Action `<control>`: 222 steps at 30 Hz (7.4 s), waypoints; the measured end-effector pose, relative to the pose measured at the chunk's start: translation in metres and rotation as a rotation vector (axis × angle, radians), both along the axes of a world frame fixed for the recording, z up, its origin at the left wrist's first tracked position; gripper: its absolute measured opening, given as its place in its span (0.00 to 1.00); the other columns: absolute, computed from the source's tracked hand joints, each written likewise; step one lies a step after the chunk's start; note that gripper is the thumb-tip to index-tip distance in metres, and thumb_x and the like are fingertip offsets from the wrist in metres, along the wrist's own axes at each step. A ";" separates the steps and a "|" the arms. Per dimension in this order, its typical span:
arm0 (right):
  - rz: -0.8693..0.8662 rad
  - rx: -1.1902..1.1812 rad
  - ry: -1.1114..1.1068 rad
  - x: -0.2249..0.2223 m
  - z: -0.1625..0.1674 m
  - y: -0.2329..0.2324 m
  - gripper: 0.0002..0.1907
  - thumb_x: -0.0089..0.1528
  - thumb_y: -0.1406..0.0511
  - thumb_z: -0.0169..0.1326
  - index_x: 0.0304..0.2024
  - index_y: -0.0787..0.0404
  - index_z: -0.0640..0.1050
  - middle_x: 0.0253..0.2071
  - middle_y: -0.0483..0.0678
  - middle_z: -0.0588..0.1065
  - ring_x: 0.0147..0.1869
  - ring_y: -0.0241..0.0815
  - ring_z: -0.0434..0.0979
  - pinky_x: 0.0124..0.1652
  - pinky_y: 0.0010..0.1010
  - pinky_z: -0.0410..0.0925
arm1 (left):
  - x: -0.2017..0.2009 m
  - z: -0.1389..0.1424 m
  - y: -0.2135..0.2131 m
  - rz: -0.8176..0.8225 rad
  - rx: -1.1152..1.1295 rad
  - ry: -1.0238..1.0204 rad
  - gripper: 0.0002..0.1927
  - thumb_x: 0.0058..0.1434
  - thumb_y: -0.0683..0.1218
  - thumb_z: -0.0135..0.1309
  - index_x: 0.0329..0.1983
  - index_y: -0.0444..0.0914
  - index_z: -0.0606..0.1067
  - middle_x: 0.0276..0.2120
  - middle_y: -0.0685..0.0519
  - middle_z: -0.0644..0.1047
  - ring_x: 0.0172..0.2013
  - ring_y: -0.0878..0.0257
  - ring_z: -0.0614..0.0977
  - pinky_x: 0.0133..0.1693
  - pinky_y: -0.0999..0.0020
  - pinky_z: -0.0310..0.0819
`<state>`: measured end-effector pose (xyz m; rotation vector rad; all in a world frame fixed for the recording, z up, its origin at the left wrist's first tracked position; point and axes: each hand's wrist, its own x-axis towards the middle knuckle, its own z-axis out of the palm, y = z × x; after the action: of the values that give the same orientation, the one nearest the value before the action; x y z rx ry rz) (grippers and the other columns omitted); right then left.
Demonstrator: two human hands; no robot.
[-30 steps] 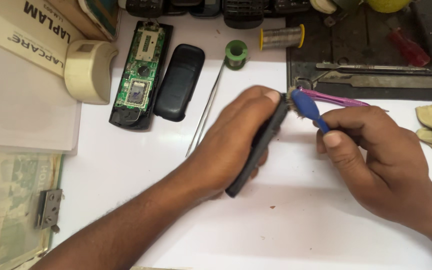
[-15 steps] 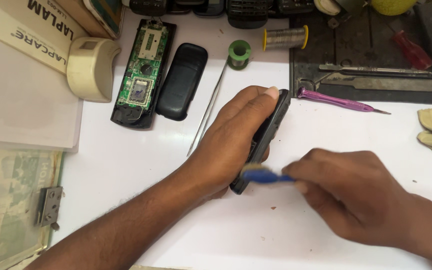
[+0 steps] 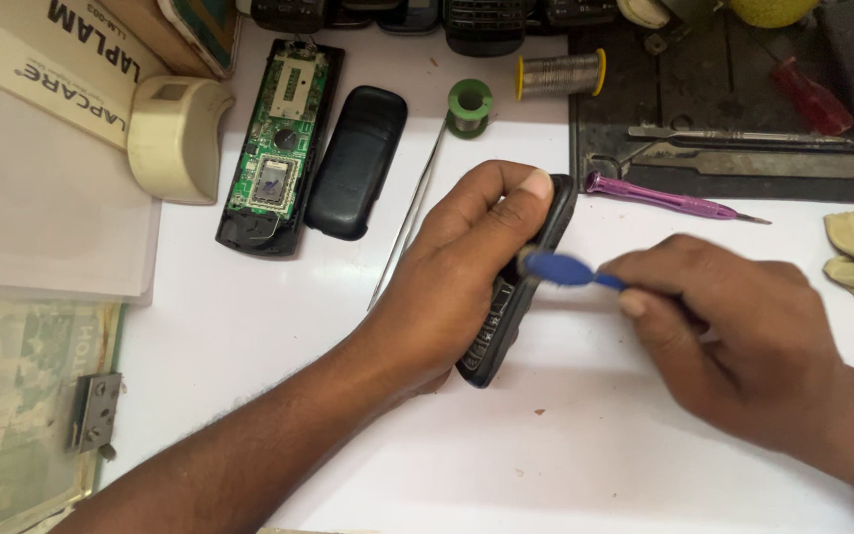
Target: The person holds a mobile phone and scrubs its keypad, edges, and back with a toothbrush, rotating the phone to clean different sides. They then use a small screwdriver to work on the phone's interior, reattach the cover, and place the phone aside on the workbench.
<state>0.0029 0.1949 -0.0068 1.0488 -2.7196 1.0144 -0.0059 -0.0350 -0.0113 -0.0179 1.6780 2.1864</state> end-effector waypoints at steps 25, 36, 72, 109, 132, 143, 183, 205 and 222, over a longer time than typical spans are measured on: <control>-0.248 -0.123 -0.044 0.005 -0.010 0.005 0.10 0.72 0.67 0.49 0.52 0.66 0.69 0.35 0.47 0.79 0.36 0.31 0.79 0.35 0.23 0.71 | 0.001 0.006 -0.001 -0.312 0.108 -0.023 0.29 0.68 0.54 0.34 0.63 0.27 0.64 0.41 0.45 0.73 0.28 0.63 0.77 0.22 0.64 0.82; -0.209 -0.023 0.022 0.005 -0.006 0.000 0.13 0.67 0.65 0.55 0.50 0.66 0.72 0.33 0.50 0.80 0.32 0.36 0.82 0.30 0.26 0.72 | 0.000 0.010 0.000 -0.409 -0.011 -0.101 0.30 0.67 0.56 0.28 0.50 0.28 0.72 0.23 0.39 0.77 0.21 0.58 0.82 0.21 0.65 0.80; -0.213 -0.030 0.024 0.007 -0.003 -0.002 0.10 0.66 0.68 0.56 0.48 0.66 0.73 0.31 0.49 0.79 0.29 0.35 0.80 0.26 0.25 0.69 | 0.002 0.010 -0.002 -0.356 0.046 -0.073 0.30 0.65 0.55 0.33 0.52 0.25 0.71 0.38 0.36 0.77 0.30 0.54 0.86 0.22 0.64 0.85; -0.204 -0.013 -0.065 0.003 -0.001 -0.003 0.10 0.68 0.67 0.50 0.49 0.66 0.69 0.29 0.49 0.80 0.31 0.37 0.81 0.27 0.26 0.72 | 0.003 0.008 -0.003 -0.327 -0.060 0.010 0.29 0.67 0.56 0.32 0.52 0.27 0.71 0.42 0.42 0.78 0.30 0.61 0.83 0.27 0.65 0.84; -0.172 -0.052 -0.114 0.000 -0.002 -0.001 0.09 0.68 0.68 0.50 0.50 0.65 0.72 0.32 0.49 0.79 0.32 0.36 0.83 0.30 0.26 0.74 | 0.006 0.012 -0.008 -0.384 -0.058 0.163 0.25 0.75 0.56 0.43 0.60 0.31 0.71 0.40 0.45 0.79 0.37 0.63 0.86 0.34 0.70 0.84; -0.210 -0.095 -0.110 0.001 -0.005 0.001 0.10 0.69 0.68 0.49 0.50 0.67 0.70 0.30 0.47 0.79 0.32 0.34 0.82 0.32 0.25 0.73 | -0.001 0.009 -0.009 -0.163 0.032 0.063 0.23 0.74 0.55 0.40 0.59 0.33 0.70 0.31 0.50 0.76 0.24 0.69 0.81 0.25 0.72 0.82; 0.033 -0.073 -0.008 0.003 0.000 -0.006 0.09 0.62 0.70 0.59 0.44 0.65 0.76 0.31 0.49 0.79 0.26 0.35 0.77 0.23 0.25 0.68 | -0.002 -0.004 -0.003 -0.130 -0.114 -0.113 0.39 0.68 0.71 0.37 0.59 0.33 0.71 0.27 0.51 0.70 0.22 0.72 0.76 0.13 0.74 0.69; 0.096 -0.038 -0.135 0.007 -0.007 0.000 0.08 0.63 0.68 0.58 0.44 0.61 0.77 0.27 0.44 0.78 0.21 0.35 0.74 0.21 0.29 0.65 | -0.004 -0.006 -0.001 -0.074 -0.047 -0.112 0.39 0.69 0.69 0.39 0.63 0.31 0.69 0.33 0.52 0.73 0.33 0.73 0.77 0.30 0.77 0.76; 0.103 -0.043 -0.089 0.008 -0.005 -0.001 0.09 0.61 0.69 0.60 0.44 0.60 0.78 0.30 0.45 0.79 0.25 0.35 0.78 0.25 0.26 0.68 | -0.003 -0.003 0.000 -0.035 -0.047 -0.130 0.33 0.68 0.67 0.39 0.53 0.34 0.73 0.30 0.54 0.70 0.30 0.71 0.72 0.28 0.75 0.69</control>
<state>0.0111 0.1943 -0.0119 1.1751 -2.7240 1.1559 -0.0093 -0.0354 -0.0143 -0.1387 1.6445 2.0731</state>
